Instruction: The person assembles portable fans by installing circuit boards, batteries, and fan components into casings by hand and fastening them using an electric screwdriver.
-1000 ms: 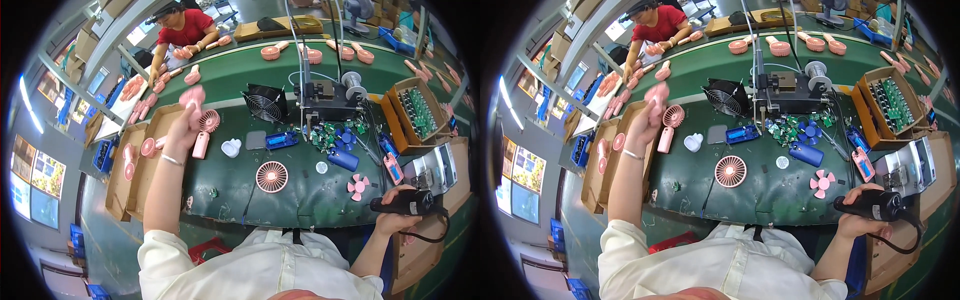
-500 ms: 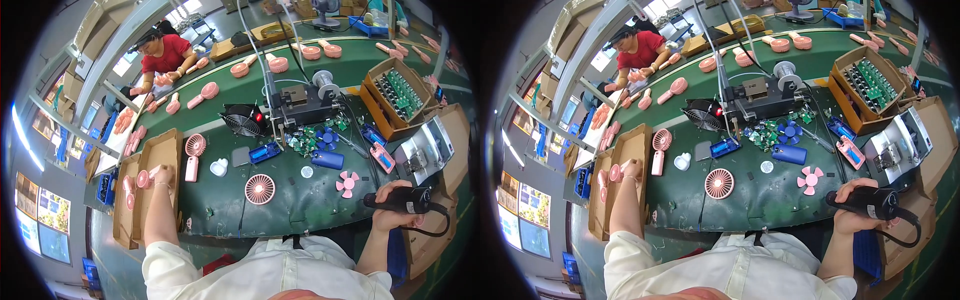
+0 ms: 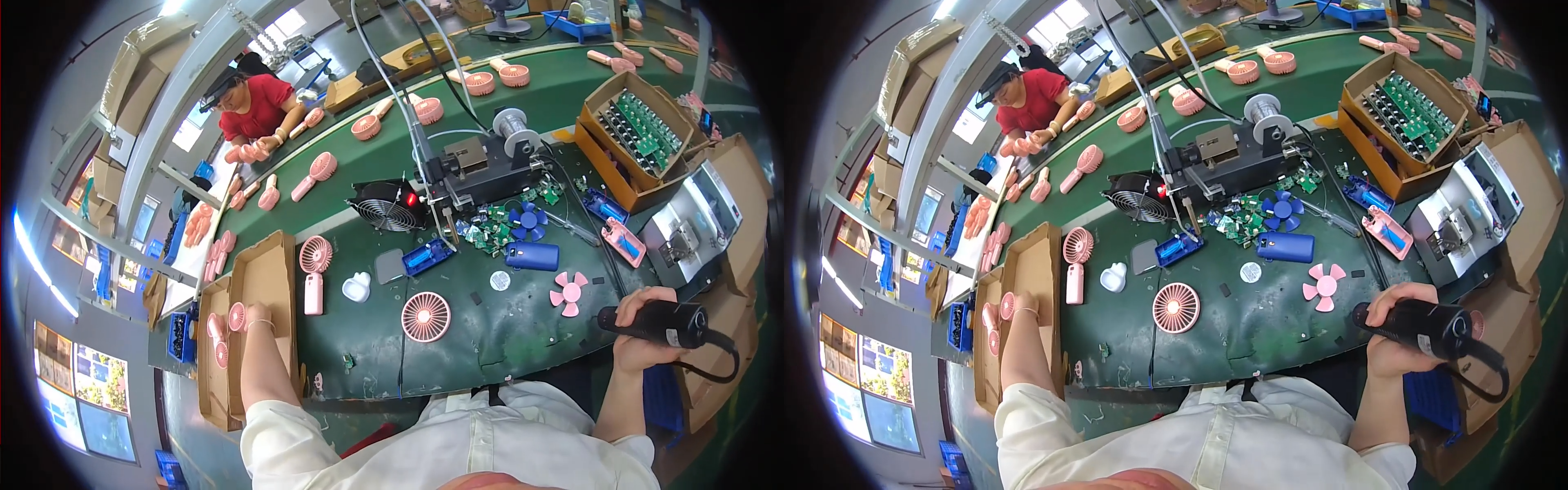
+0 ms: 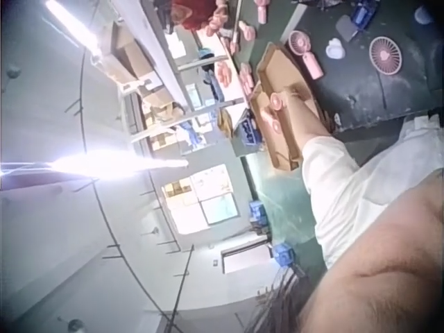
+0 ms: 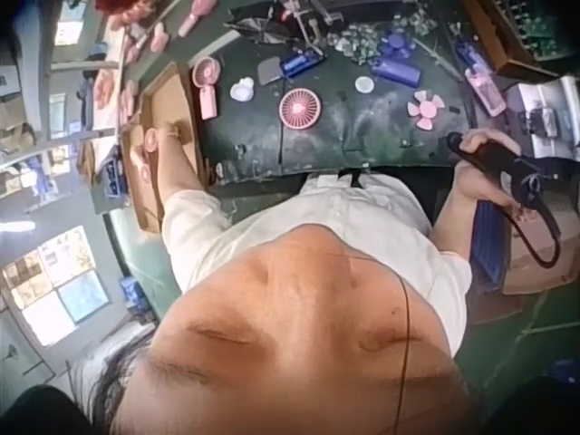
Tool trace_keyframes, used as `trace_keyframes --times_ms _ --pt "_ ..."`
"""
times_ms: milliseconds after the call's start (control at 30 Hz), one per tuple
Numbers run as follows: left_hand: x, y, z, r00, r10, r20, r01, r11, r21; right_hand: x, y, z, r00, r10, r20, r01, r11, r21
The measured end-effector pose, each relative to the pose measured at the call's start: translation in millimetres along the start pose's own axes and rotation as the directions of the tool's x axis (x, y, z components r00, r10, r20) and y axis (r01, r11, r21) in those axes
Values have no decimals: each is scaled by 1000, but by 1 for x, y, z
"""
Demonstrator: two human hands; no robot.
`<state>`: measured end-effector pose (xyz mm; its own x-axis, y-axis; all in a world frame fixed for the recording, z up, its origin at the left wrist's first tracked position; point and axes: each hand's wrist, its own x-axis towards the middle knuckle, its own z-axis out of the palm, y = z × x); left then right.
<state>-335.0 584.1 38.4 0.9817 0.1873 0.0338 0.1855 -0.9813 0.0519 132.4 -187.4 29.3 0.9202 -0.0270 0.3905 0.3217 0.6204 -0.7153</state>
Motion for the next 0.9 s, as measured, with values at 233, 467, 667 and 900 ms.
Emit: trace_keyframes --times_ms 233,467,667,900 --pt "51 137 55 346 -938 -32 -164 -27 -986 -16 -11 25 994 61 89 -40 974 -225" --pt "124 387 -23 823 -559 -106 -421 -473 -774 -4 7 16 989 124 81 -103 969 -226" --pt "204 579 -16 988 4 152 141 -400 -906 1 6 29 988 138 -63 -147 972 -183" --pt "269 665 49 968 203 145 226 -469 -854 -4 -4 9 988 104 -113 -104 995 3"
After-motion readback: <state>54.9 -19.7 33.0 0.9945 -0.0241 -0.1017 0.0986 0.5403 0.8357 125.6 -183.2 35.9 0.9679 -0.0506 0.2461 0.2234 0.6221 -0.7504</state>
